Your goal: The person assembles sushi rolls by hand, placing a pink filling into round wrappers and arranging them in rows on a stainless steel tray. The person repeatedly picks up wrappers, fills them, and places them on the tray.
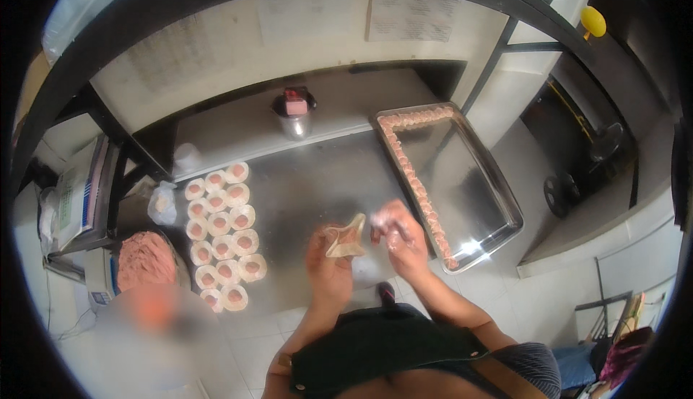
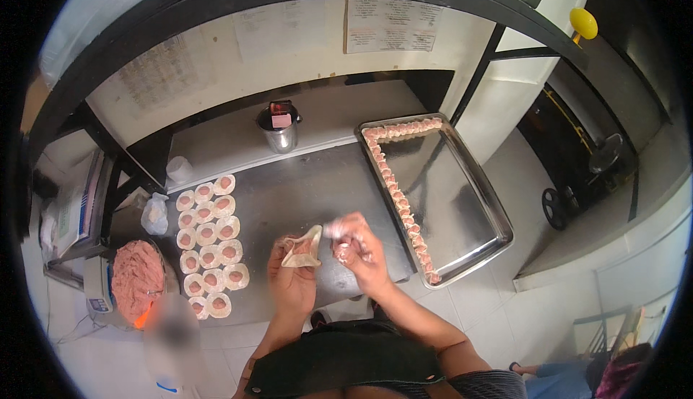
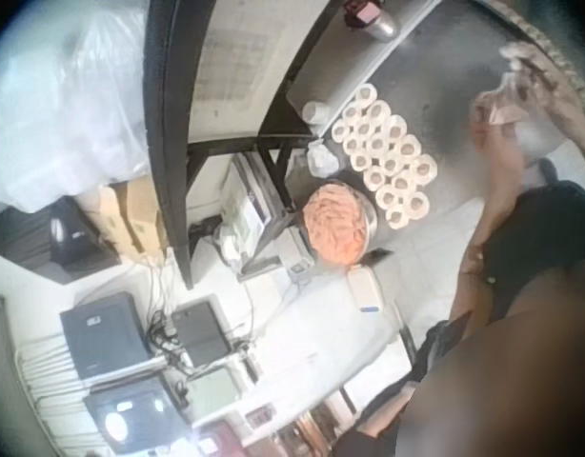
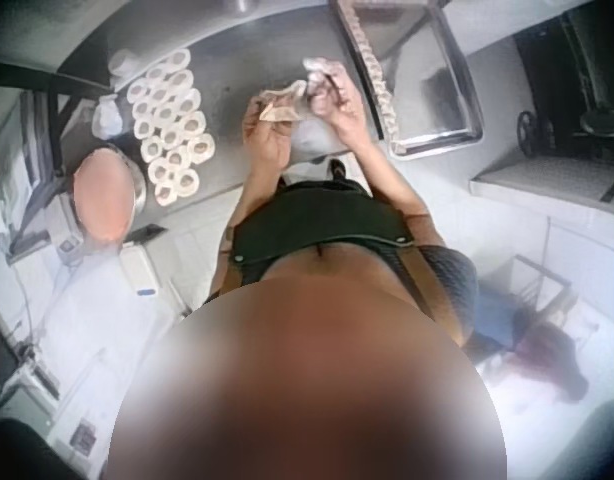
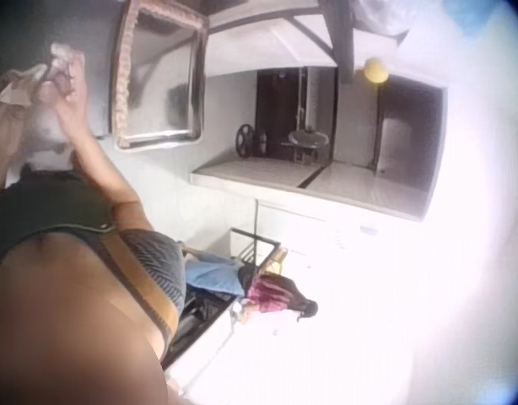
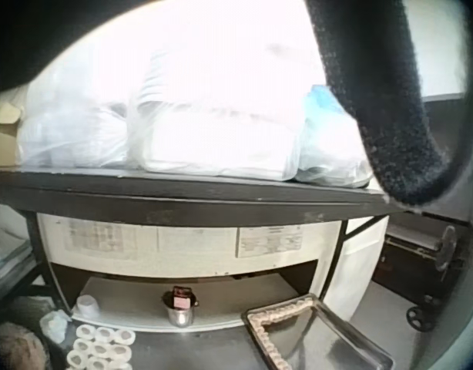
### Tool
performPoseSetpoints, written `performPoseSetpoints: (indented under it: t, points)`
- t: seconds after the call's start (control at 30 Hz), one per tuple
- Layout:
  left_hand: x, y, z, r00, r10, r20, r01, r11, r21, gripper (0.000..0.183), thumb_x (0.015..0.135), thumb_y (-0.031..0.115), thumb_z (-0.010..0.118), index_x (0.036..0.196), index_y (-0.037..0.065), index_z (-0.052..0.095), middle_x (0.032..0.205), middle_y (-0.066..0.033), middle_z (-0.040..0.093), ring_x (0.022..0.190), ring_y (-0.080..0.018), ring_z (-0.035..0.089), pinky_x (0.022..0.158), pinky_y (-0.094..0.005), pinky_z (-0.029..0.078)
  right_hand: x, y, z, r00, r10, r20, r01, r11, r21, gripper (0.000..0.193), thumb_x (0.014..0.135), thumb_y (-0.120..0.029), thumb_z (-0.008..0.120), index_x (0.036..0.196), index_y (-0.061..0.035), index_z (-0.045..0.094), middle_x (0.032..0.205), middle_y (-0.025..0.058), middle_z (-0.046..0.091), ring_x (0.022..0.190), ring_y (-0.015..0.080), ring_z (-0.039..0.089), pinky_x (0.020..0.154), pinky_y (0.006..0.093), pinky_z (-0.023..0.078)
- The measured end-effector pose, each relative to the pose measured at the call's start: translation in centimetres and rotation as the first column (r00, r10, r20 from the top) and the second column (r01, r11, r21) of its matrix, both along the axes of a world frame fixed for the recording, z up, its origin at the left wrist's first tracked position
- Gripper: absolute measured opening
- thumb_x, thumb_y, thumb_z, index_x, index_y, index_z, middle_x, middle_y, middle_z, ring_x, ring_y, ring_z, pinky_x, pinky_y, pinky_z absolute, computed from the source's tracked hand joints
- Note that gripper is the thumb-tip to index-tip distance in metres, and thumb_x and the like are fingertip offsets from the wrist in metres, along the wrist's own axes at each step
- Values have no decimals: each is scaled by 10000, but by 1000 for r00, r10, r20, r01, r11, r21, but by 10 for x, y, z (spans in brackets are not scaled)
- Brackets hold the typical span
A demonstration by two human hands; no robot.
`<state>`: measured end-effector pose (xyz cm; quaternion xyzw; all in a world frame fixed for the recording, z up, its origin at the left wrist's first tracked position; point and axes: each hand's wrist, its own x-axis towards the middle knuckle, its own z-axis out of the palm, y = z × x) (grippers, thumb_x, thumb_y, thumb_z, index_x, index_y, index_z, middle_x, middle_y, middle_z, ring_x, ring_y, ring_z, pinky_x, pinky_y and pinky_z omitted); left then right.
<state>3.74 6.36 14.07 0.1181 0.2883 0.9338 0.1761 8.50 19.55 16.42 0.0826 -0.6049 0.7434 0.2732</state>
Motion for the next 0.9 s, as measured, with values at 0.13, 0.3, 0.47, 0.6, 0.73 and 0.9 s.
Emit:
performPoseSetpoints:
  t: [0.13,0.3,0.47,0.6,0.73,0.9]
  points:
    - [11,19,10,991,-127,-36,129,991,39,234,965,175,507,1169,61,503,1135,-84,577,1029,-198,616,757,-275,550,4,31,7,991,73,111,-82,994,78,165,809,24,714,968,-7,683,1039,88,597,925,150,583,775,274,483]
    - [29,49,14,968,179,-174,-184,983,-15,239,928,48,557,1128,97,436,1136,-97,551,1068,-209,542,950,-377,438,9,51,14,996,-1,94,-16,984,179,200,836,19,685,1031,-21,699,983,99,641,881,149,617,754,269,492]
    - [30,48,10,930,221,-293,-279,945,-171,243,904,23,582,1086,97,439,1126,-107,542,1058,-203,534,936,-367,433,15,62,24,997,57,56,-76,898,433,214,813,-46,732,1022,-18,691,968,103,644,876,154,617,737,288,497]
    - [35,34,16,974,-63,-217,68,998,17,220,917,24,559,1094,94,449,1125,-105,538,1096,-213,532,929,-359,446,11,61,25,990,125,68,-135,976,169,277,796,-66,757,1046,-13,651,925,94,630,851,151,612,721,286,499]
    - [45,34,18,971,223,-83,-229,971,-72,267,897,24,582,1125,78,454,1151,-95,539,1162,-229,519,952,-371,449,1,50,18,968,245,59,-251,957,143,291,792,-67,760,1053,-17,641,913,77,627,858,141,602,714,281,494]
    - [37,14,11,949,241,-205,-273,951,-143,367,876,27,608,1211,67,464,1178,-89,545,1163,-235,529,967,-379,445,-3,35,16,984,175,26,-168,884,437,250,793,-60,758,1010,-13,644,917,63,631,839,120,596,702,266,487]
